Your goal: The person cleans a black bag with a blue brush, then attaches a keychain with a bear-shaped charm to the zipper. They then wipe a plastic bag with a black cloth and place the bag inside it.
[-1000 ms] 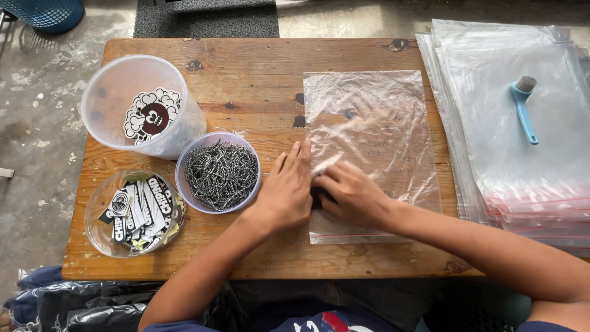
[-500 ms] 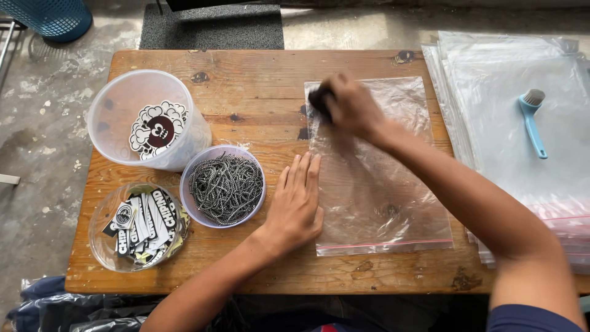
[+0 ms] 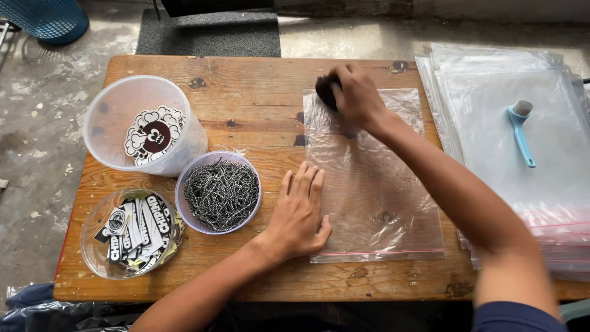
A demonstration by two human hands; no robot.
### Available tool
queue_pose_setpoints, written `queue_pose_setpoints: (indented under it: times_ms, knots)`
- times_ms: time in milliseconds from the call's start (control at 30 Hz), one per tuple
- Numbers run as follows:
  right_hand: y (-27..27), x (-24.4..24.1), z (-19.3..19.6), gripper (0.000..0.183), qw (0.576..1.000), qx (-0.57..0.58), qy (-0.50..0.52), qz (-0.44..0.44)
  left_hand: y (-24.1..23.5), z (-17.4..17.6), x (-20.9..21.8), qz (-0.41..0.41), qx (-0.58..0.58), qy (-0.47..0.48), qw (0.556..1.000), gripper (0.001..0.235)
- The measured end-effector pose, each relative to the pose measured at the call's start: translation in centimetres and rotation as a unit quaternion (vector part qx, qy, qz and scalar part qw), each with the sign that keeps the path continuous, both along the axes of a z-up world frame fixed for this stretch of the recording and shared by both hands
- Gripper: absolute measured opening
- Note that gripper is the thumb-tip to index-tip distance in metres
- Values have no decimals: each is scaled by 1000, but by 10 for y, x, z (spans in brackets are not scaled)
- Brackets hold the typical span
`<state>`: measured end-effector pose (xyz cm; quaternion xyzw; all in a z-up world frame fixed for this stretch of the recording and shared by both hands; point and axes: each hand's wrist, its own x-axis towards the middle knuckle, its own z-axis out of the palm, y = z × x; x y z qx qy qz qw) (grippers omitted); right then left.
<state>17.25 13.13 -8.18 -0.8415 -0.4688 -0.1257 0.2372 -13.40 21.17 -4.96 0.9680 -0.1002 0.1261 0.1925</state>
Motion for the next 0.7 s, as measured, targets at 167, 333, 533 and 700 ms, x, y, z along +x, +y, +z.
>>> queue_pose_setpoints:
  times_ms: [167, 333, 533, 700]
  knots:
    - [-85, -155, 20, 19, 992, -37, 50, 107, -6, -3, -2, 6, -11, -33, 999, 102]
    - [-97, -139, 15, 23, 992, -59, -17, 111, -10, -8, -1, 8, 19, -50, 999, 105]
    - [-96, 12, 40, 19, 984, -134, 19, -113, -10, -13, -3, 4, 13, -61, 998, 92]
    - [-102, -10, 57, 15, 988, -67, 97, -99, -8, -7, -3, -27, -39, -14, 999, 80]
